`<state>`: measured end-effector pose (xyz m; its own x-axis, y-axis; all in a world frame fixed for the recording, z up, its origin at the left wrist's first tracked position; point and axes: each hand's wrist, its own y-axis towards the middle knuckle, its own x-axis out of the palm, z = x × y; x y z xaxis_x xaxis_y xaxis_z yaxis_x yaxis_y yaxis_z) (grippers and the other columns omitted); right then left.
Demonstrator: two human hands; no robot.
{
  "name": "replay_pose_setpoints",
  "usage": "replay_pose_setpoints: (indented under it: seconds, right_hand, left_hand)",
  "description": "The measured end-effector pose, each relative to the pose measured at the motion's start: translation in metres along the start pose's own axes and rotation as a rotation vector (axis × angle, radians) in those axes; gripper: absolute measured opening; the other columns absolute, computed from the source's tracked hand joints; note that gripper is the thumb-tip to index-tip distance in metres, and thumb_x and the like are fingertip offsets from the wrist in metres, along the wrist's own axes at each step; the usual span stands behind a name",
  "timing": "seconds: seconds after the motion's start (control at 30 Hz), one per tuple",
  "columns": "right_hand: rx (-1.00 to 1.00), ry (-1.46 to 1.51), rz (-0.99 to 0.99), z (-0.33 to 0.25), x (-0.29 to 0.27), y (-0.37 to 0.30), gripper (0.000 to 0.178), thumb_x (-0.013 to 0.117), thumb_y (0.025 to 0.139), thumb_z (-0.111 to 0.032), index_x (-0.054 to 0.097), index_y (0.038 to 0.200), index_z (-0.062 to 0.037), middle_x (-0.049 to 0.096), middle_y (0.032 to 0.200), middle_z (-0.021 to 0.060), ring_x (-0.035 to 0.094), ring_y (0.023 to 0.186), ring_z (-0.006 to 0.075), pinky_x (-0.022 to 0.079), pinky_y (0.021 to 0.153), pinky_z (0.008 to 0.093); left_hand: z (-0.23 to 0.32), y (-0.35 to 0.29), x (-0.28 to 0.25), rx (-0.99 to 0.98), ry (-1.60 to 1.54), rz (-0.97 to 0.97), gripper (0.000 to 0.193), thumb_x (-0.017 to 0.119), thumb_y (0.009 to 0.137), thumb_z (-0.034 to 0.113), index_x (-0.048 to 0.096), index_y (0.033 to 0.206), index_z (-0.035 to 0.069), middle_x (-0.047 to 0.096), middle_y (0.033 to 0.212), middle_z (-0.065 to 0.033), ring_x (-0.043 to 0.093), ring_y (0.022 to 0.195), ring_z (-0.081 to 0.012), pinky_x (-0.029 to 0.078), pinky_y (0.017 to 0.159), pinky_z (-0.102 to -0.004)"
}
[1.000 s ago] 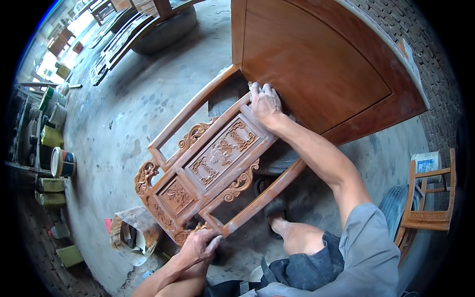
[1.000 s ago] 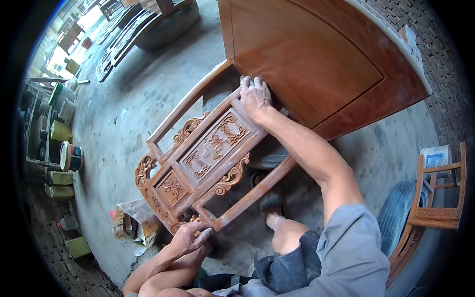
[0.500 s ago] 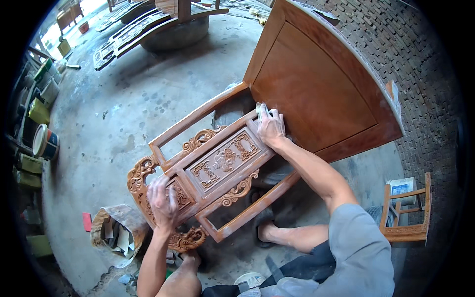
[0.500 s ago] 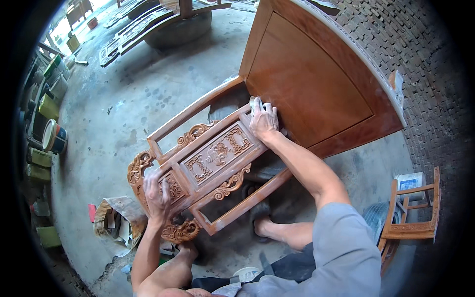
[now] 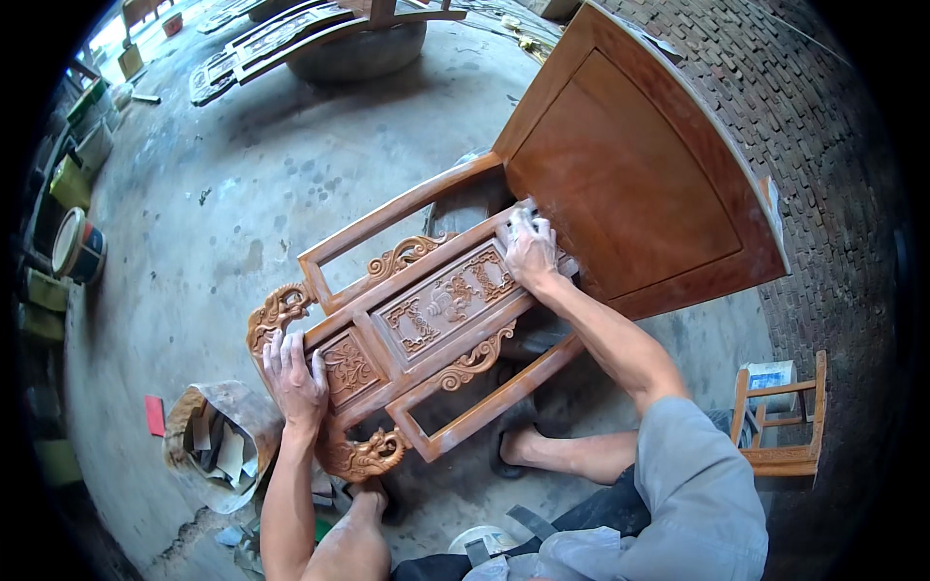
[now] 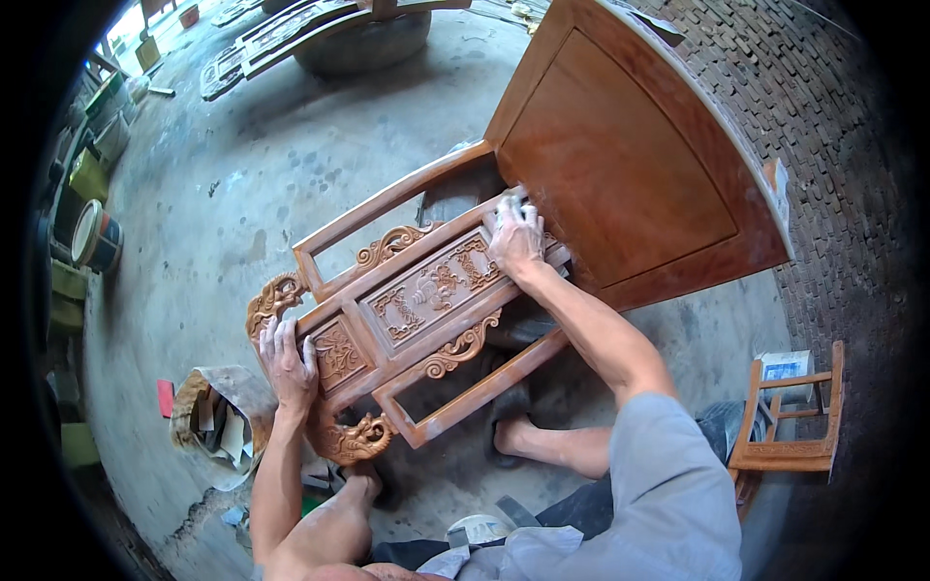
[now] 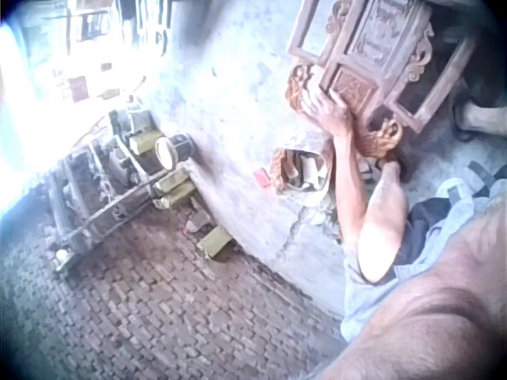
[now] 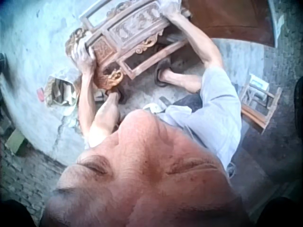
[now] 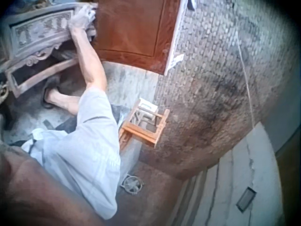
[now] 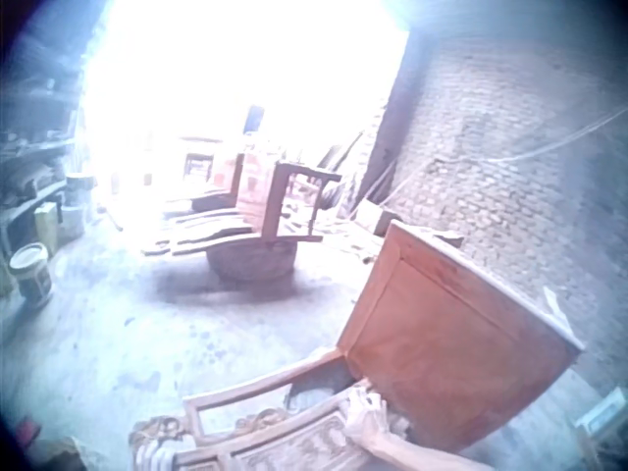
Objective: The person sits on the floor and sands a carved wooden chair backrest using sandpaper. They rub the sandpaper over the flat surfaces and into the intricate carved details, switching hands and adjusting their grip to reach different areas of the wood.
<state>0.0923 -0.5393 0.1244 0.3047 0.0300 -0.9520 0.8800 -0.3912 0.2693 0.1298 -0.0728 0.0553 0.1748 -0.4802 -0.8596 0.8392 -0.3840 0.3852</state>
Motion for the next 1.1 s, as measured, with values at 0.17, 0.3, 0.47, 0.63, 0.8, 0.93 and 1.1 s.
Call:
replay_pose_setpoints:
  seconds: [0.17, 0.3, 0.47, 0.63, 0.8, 0.93, 1.1]
  right_hand:
    - [0.078, 0.127, -0.039, 0.002, -0.045, 0.017, 0.041, 0.053, 0.101, -0.010, 0.066, 0.140, -0.0060, 0.070, 0.122, 0.0290, 0.067, 0.118, 0.0447, 0.056, 0.098, 0.0523]
    - [-0.434, -0.027, 0.087, 0.020, -0.052, 0.029, 0.050, 0.053, 0.100, -0.010, 0.058, 0.149, -0.0006, 0.058, 0.148, 0.0311, 0.059, 0.136, 0.0451, 0.052, 0.112, 0.0483]
    - [-0.417, 0.012, 0.127, -0.009, 0.032, -0.010, 0.055, 0.055, 0.092, -0.008, 0.058, 0.144, 0.0106, 0.057, 0.149, 0.0335, 0.055, 0.141, 0.0472, 0.040, 0.124, 0.0495]
    - [-0.683, 0.075, -0.048, -0.017, -0.002, 0.005, 0.049, 0.058, 0.089, -0.009, 0.063, 0.135, 0.0068, 0.066, 0.138, 0.0283, 0.063, 0.130, 0.0426, 0.046, 0.118, 0.0505]
    - [0.070, -0.016, -0.140, -0.008, -0.058, 0.050, 0.036, 0.049, 0.104, -0.015, 0.063, 0.134, -0.0003, 0.073, 0.120, 0.0295, 0.073, 0.109, 0.0458, 0.059, 0.090, 0.0557]
    - [-0.358, -0.038, 0.123, 0.021, -0.054, 0.055, 0.040, 0.049, 0.103, -0.008, 0.062, 0.139, 0.0030, 0.068, 0.130, 0.0328, 0.067, 0.123, 0.0452, 0.056, 0.104, 0.0510]
    - [-0.559, -0.036, 0.030, 0.004, 0.005, 0.010, 0.044, 0.052, 0.096, -0.003, 0.064, 0.138, 0.0058, 0.064, 0.141, 0.0324, 0.062, 0.132, 0.0460, 0.049, 0.116, 0.0501]
  left_hand:
    - [-0.003, 0.000, -0.005, -0.031, 0.013, 0.003, 0.046, 0.069, 0.098, 0.019, 0.060, 0.139, 0.001, 0.062, 0.138, -0.0171, 0.048, 0.145, -0.0368, 0.031, 0.126, -0.0548]
    - [-0.001, 0.004, -0.002, -0.056, -0.008, 0.024, 0.041, 0.070, 0.096, 0.019, 0.063, 0.133, 0.002, 0.065, 0.131, -0.0177, 0.050, 0.142, -0.0377, 0.033, 0.125, -0.0553]
    - [-0.002, 0.013, 0.005, -0.035, 0.007, 0.015, 0.034, 0.070, 0.094, 0.018, 0.066, 0.123, 0.001, 0.067, 0.121, -0.0195, 0.052, 0.134, -0.0413, 0.036, 0.120, -0.0552]
    - [-0.008, 0.019, -0.003, -0.013, -0.012, -0.009, 0.033, 0.074, 0.094, 0.021, 0.066, 0.119, 0.001, 0.066, 0.120, -0.0189, 0.052, 0.131, -0.0405, 0.039, 0.115, -0.0535]
    - [-0.009, 0.015, -0.004, -0.032, -0.007, -0.030, 0.037, 0.074, 0.094, 0.022, 0.063, 0.121, -0.001, 0.065, 0.122, -0.0201, 0.049, 0.134, -0.0421, 0.038, 0.115, -0.0535]
    - [-0.001, 0.014, 0.003, -0.069, -0.031, -0.046, 0.038, 0.075, 0.094, 0.020, 0.062, 0.123, -0.001, 0.063, 0.125, -0.0223, 0.047, 0.135, -0.0433, 0.036, 0.116, -0.0538]
    - [-0.002, 0.018, 0.003, -0.069, -0.048, -0.026, 0.040, 0.074, 0.094, 0.026, 0.064, 0.122, -0.002, 0.063, 0.124, -0.0212, 0.048, 0.135, -0.0432, 0.034, 0.119, -0.0554]
